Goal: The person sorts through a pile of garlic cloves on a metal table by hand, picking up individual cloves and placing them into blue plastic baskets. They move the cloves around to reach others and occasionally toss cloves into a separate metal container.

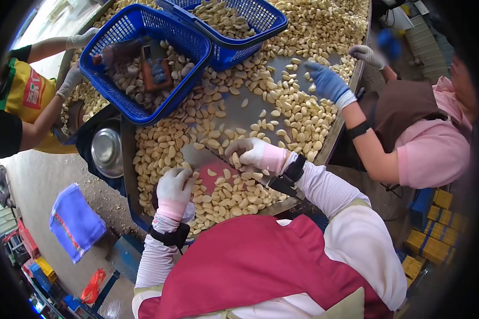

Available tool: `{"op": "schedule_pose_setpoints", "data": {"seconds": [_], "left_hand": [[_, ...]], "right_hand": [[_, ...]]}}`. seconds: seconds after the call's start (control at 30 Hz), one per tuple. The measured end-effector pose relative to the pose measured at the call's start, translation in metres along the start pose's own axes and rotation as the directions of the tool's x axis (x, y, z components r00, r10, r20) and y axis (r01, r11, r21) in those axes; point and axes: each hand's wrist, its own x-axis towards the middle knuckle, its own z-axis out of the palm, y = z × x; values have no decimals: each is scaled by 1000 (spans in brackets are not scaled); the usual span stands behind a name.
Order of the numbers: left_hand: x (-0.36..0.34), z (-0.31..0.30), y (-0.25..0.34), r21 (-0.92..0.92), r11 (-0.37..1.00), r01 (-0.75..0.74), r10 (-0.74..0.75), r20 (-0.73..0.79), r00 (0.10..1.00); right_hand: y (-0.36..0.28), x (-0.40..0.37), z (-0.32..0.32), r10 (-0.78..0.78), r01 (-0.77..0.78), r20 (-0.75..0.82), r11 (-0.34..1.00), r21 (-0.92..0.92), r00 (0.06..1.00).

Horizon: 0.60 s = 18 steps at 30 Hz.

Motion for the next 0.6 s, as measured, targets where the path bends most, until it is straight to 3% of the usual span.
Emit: {"op": "schedule_pose_setpoints", "data": {"seconds": [0.13, 0.2, 0.27, 0.3, 0.33, 0.37, 0.4, 0.43, 0.47, 0.5, 0.53, 0.6], "left_hand": [[2, 6, 9, -19, 1000, -16, 17, 51, 999], [3, 7, 7, -25, 1000, -9, 10, 42, 999], [10, 4, -6, 33, 996, -84, 86, -75, 993], [17, -2, -16, 141, 988, -66, 82, -107, 991], [24, -7, -27, 226, 974, -33, 76, -187, 979], [34, -14, -36, 294, 956, 14, 58, -237, 970], [41, -17, -43, 421, 893, 160, -46, -269, 962], [48, -16, -51, 340, 911, 231, -180, -176, 968], [53, -15, -56, 264, 915, 305, -298, -67, 952], [56, -21, -36, 321, 904, 282, -306, 27, 952], [57, -26, -12, 373, 892, 256, -321, 123, 939], [41, -29, -1, 275, 959, 65, -153, 309, 939]], "right_hand": [[0, 1, -1, 5, -8, 32, 997, 75, 999], [1, 6, -7, 39, -38, 99, 999, -11, 994], [-29, 7, -9, 40, -37, 22, 991, -129, 999], [-53, 6, -10, -89, 87, -29, 995, -50, 996], [-72, 8, -16, -213, 221, -59, 941, 254, 975], [-91, 12, -25, -376, 365, -69, 815, 450, 924], [-113, 5, -24, -501, 431, -49, 686, 586, 864], [-119, 3, -19, -429, 434, -74, 879, 196, 901], [-122, 2, -16, -371, 336, -136, 915, -225, 919], [-88, 21, -28, -404, 126, -154, 587, -800, 902], [-82, 8, -24, -180, 1, -73, 383, -924, 981], [-68, -25, 1, 115, -73, -74, -16, -997, 991]]}}
